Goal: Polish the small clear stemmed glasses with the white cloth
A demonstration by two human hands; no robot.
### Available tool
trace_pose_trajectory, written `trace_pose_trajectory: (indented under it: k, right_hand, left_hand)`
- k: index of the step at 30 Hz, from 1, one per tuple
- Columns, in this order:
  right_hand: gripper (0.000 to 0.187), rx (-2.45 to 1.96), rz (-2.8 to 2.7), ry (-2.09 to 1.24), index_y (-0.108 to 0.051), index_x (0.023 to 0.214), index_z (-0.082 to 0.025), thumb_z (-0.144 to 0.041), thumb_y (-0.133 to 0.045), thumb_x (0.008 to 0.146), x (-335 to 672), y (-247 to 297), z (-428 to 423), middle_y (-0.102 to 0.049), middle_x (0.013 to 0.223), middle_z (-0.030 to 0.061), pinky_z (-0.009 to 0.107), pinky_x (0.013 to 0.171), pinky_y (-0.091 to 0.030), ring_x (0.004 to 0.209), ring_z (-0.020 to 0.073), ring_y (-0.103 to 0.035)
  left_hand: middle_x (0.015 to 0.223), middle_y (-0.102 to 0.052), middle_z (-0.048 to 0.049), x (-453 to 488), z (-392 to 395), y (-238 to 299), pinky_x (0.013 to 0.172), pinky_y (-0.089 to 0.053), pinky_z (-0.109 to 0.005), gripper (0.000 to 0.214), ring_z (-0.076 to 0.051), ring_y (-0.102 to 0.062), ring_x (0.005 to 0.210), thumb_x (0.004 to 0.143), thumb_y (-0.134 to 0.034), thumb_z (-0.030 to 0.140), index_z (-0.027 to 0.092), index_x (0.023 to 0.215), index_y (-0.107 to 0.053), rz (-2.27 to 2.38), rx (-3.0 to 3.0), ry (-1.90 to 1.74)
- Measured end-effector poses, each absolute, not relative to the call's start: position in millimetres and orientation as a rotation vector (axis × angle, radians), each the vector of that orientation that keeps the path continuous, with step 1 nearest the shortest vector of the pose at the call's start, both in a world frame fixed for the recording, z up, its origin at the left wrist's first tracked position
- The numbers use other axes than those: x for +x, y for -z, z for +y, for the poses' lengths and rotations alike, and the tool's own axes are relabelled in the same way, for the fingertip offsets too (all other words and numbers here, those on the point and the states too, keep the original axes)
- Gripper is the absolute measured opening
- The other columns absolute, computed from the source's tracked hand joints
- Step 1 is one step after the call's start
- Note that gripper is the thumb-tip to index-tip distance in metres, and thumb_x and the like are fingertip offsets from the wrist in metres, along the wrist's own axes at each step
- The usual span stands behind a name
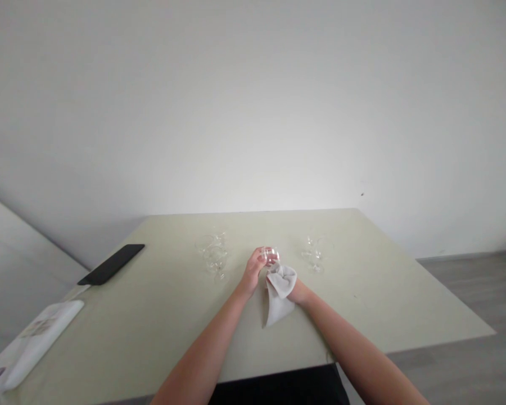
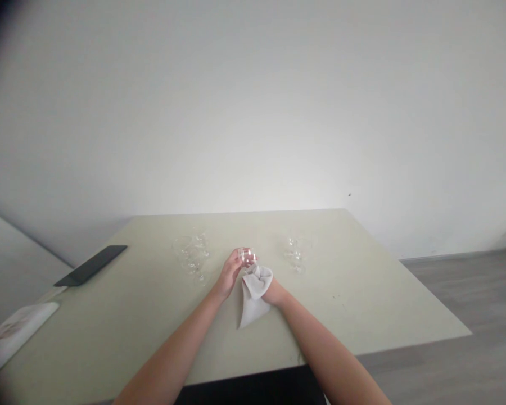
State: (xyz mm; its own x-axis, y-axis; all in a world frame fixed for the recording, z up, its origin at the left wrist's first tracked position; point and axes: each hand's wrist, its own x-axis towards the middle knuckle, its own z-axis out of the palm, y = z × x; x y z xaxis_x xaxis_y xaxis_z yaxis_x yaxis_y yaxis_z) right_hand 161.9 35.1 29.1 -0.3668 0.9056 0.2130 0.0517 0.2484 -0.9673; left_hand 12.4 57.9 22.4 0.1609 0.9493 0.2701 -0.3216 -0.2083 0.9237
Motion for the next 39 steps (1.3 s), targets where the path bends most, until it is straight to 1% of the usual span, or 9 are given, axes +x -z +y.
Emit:
trace_pose_trajectory:
  k: [4,11,16,21,25,28,32,35,39]
  right_hand:
    - [0.026,-0.875,-1.754,-1.234,-0.063,0.07,-0.016,-0.039,-0.059,0.082,163,-30,34,-0.06,0.069,0.0016,0.031,0.067,-0.047,0.066,0.0158,-0.053]
    - [0.026,-0.857,-1.744,-1.279,-0.067,0.07,-0.016,-0.04,-0.063,0.079,163,-30,34,-0.062,0.071,0.0018,0.028,0.065,-0.047,0.067,0.0152,-0.052]
    - [0.029,-0.849,-1.746,-1.223,-0.067,0.07,-0.016,-0.044,-0.064,0.078,162,-33,33,-0.063,0.07,0.0022,0.029,0.065,-0.048,0.069,0.017,-0.053]
    - [0.03,-0.862,-1.767,-1.228,-0.068,0.07,-0.017,-0.045,-0.063,0.077,162,-29,34,-0.063,0.07,0.0021,0.032,0.071,-0.05,0.069,0.018,-0.054]
    - [0.026,-0.892,-1.761,-1.263,-0.067,0.07,-0.018,-0.043,-0.065,0.076,163,-25,36,-0.062,0.069,0.0021,0.032,0.067,-0.05,0.066,0.0171,-0.053]
    - [0.024,-0.871,-1.756,-1.263,-0.067,0.07,-0.018,-0.041,-0.067,0.075,164,-26,35,-0.063,0.072,0.0019,0.031,0.069,-0.049,0.067,0.0165,-0.053]
    - [0.03,-0.871,-1.681,-1.335,-0.066,0.069,-0.015,-0.044,-0.066,0.077,165,-27,32,-0.062,0.068,0.001,0.028,0.064,-0.047,0.064,0.0148,-0.052]
    - [0.033,-0.871,-1.669,-1.35,-0.065,0.068,-0.014,-0.046,-0.067,0.077,165,-24,32,-0.061,0.064,0.0009,0.028,0.061,-0.047,0.061,0.014,-0.051]
    - [0.03,-0.845,-1.719,-1.26,-0.064,0.068,-0.016,-0.044,-0.065,0.079,164,-21,35,-0.06,0.066,0.0004,0.028,0.064,-0.049,0.065,0.0144,-0.053]
  left_hand:
    - [0.101,-0.07,-0.0112,11,55,-25,0.079,-0.045,-0.033,0.048,-0.021,-0.065,0.088,0.083,-0.06,0.051,0.016,0.115,-0.055,0.701,1.251,-1.344]
    - [0.1,-0.066,-0.0085,15,54,-29,0.078,-0.046,-0.032,0.055,-0.018,-0.062,0.084,0.073,-0.073,0.053,0.018,0.111,-0.054,0.668,1.26,-1.363]
    - [0.095,-0.066,-0.0069,15,54,-28,0.076,-0.045,-0.03,0.053,-0.017,-0.061,0.082,0.075,-0.071,0.054,0.018,0.11,-0.054,0.695,1.265,-1.351]
    - [0.091,-0.066,-0.0058,16,56,-28,0.074,-0.045,-0.03,0.054,-0.017,-0.061,0.08,0.074,-0.07,0.057,0.018,0.109,-0.056,0.71,1.256,-1.353]
    - [0.089,-0.066,-0.0054,16,57,-27,0.073,-0.045,-0.029,0.053,-0.016,-0.06,0.078,0.074,-0.07,0.056,0.018,0.108,-0.056,0.703,1.249,-1.353]
    - [0.09,-0.066,-0.0054,14,59,-25,0.073,-0.044,-0.029,0.051,-0.016,-0.059,0.078,0.074,-0.07,0.055,0.018,0.107,-0.058,0.722,1.271,-1.36]
    - [0.095,-0.066,-0.0073,12,59,-26,0.073,-0.044,-0.03,0.047,-0.018,-0.059,0.082,0.076,-0.066,0.049,0.015,0.108,-0.065,0.753,1.223,-1.369]
    - [0.098,-0.067,-0.0099,13,57,-28,0.075,-0.045,-0.032,0.053,-0.02,-0.061,0.085,0.078,-0.06,0.05,0.014,0.116,-0.062,0.662,1.138,-1.339]
    - [0.096,-0.068,-0.0079,15,55,-32,0.076,-0.045,-0.031,0.051,-0.02,-0.062,0.087,0.072,-0.071,0.048,0.016,0.111,-0.06,0.724,1.177,-1.396]
